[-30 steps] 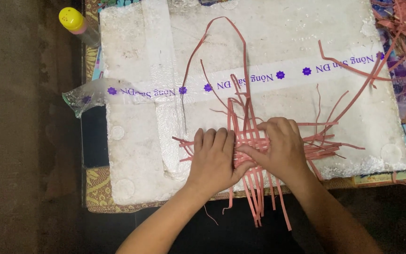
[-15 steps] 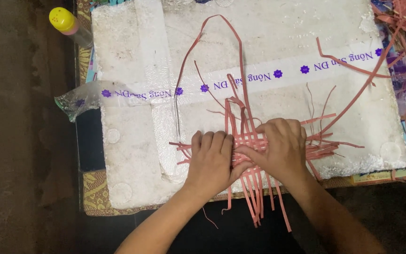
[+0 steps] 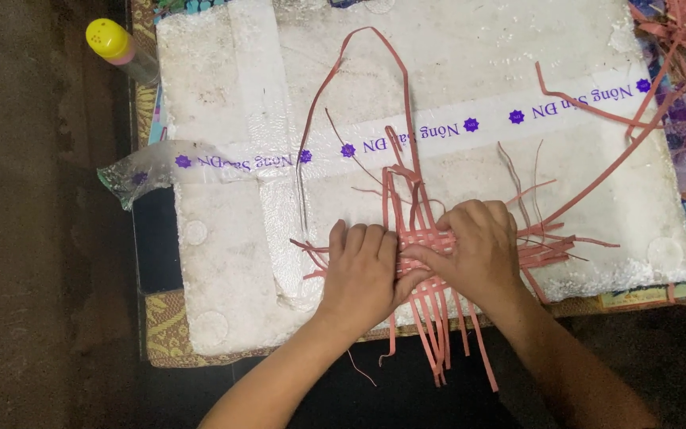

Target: The person is weaving thin pink plastic strips together on a white foam surface to create a woven mat or base.

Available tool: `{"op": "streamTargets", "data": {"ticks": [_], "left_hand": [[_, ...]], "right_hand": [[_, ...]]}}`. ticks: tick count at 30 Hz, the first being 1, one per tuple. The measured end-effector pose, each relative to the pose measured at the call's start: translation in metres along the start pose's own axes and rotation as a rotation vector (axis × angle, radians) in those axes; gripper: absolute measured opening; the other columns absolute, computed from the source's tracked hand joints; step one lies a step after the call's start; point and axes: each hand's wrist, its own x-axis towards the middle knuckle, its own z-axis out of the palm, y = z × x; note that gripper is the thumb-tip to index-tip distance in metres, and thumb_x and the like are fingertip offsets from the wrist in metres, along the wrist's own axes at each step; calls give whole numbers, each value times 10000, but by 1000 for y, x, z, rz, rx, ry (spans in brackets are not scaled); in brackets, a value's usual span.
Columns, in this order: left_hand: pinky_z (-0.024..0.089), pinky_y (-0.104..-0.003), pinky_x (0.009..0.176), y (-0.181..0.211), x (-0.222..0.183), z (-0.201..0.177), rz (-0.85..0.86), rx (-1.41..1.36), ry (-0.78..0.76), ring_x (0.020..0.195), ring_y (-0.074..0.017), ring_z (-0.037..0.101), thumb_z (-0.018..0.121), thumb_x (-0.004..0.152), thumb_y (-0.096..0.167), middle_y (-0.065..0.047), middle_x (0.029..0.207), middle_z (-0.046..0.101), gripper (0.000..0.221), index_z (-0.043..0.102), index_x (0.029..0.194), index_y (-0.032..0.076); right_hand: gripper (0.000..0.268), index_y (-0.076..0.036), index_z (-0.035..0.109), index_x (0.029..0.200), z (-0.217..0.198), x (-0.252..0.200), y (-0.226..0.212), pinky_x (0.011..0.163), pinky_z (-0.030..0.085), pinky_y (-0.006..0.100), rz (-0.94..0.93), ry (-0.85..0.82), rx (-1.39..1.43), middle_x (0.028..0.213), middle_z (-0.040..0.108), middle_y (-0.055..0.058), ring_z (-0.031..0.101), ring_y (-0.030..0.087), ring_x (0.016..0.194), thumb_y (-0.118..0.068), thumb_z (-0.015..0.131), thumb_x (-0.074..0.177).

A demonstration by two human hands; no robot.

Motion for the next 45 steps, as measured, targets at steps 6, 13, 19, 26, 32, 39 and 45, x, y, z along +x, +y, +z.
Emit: {"op": "streamTargets", "data": {"ticks": [6,13,19,26,32,39,45], "left_hand": [[275,-519,875,0,0,0,-2,-22,-6,829,-304,481,520,723,500,-137,776,488,535,539,858,-18],[297,-494,857,2,-2,-5,15,-9,45,806,-298,490,530,721,501,-134,763,490,524,540,840,-9],[304,-470,844,3,-3,-9,8,-45,34,796,-303,488,529,719,483,-146,760,492,517,541,844,-18],[309,-433,795,1,-7,-3,-2,-29,45,776,-301,473,511,696,483,-134,755,470,518,523,862,-7],[331,-408,725,4,-4,-9,-19,11,98,720,-303,476,521,643,490,-125,703,451,528,526,829,-4],[345,-400,687,5,0,-13,-2,31,92,687,-297,485,540,622,479,-118,674,457,511,540,812,5],[316,-436,771,1,0,-11,-39,-6,-96,785,-324,476,572,616,474,-148,756,477,580,519,907,-25]], "right_hand": [[401,-108,528,706,5,-4,4,671,334,374,14,21,-10,721,478,43,477,268,776,-410,762,583],[419,-103,544,725,-6,-5,-1,724,347,374,-19,63,10,779,507,48,486,269,832,-423,768,574],[341,-128,598,903,-22,-14,-1,787,369,355,-126,32,-111,896,553,46,509,246,896,-341,699,656],[200,-163,598,875,-1,-9,-3,689,395,328,-139,-10,-73,772,522,6,527,223,769,-267,639,708],[168,-155,570,816,5,-7,-5,637,400,345,-108,9,-85,720,466,17,514,241,740,-271,623,707],[158,-207,579,819,5,-8,-4,616,385,345,-120,21,-74,706,425,1,504,240,722,-274,606,678],[166,-176,568,806,1,-3,-6,635,382,372,-58,-107,-87,699,428,24,491,245,739,-285,577,682]]}}
